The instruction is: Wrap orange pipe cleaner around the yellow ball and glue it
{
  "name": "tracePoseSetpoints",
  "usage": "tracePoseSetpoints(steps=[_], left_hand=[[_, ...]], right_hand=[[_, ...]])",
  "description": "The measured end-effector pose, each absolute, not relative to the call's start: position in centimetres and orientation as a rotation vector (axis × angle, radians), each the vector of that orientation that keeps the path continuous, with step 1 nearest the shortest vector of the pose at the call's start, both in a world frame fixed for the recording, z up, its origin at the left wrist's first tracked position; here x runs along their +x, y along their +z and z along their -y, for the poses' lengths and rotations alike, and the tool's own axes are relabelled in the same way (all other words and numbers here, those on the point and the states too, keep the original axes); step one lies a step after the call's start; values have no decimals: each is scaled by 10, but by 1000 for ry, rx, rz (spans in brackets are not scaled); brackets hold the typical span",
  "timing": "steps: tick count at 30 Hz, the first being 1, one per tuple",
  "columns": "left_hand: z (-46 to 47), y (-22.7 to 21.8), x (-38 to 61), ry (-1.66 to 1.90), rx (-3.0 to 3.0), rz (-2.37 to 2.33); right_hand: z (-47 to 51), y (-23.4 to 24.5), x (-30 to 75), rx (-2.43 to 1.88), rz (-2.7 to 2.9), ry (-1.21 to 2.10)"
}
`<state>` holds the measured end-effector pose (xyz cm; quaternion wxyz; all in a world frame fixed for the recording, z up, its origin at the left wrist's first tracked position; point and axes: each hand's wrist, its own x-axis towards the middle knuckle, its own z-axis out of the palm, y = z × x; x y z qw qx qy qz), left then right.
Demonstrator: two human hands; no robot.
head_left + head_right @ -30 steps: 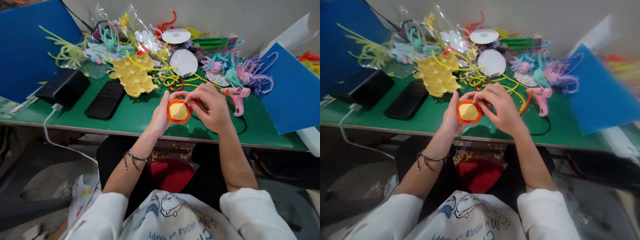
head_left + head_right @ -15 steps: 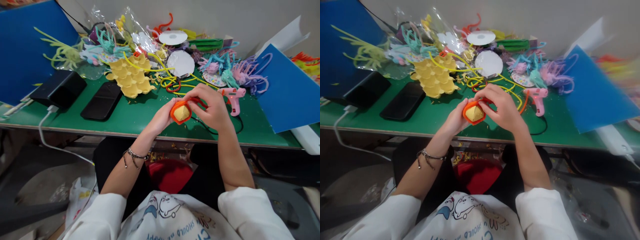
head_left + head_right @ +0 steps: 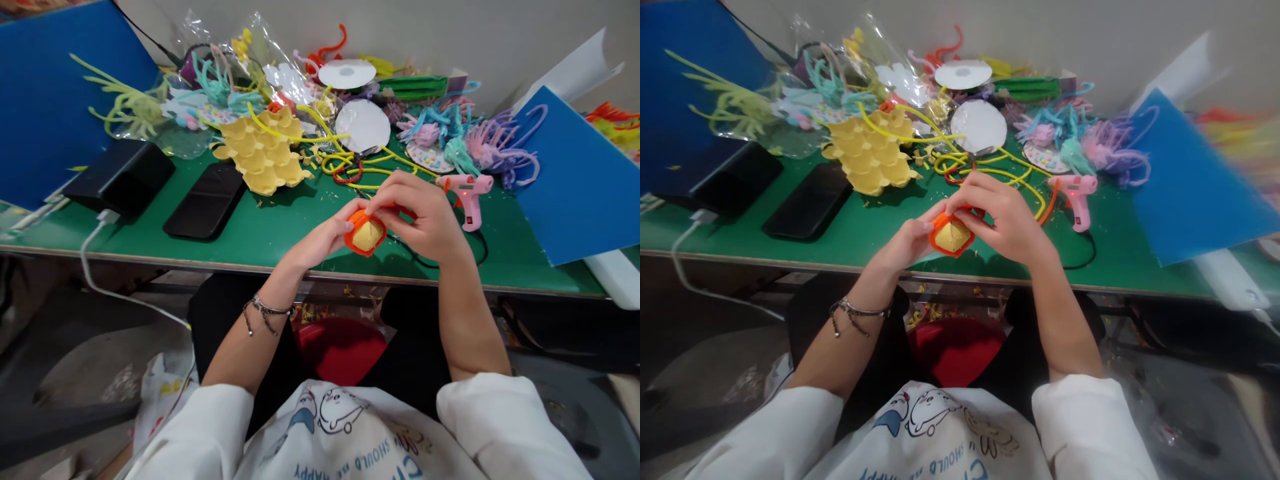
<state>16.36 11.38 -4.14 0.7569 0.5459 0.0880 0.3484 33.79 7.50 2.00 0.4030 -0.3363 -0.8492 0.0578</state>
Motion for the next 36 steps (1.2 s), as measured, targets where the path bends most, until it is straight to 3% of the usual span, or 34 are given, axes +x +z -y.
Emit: tracePoseSetpoints(steps=[36], left_hand=[[-115,-52,163,812,1453,-405]], right_hand=[[-79,16,338,-939,2191,91]])
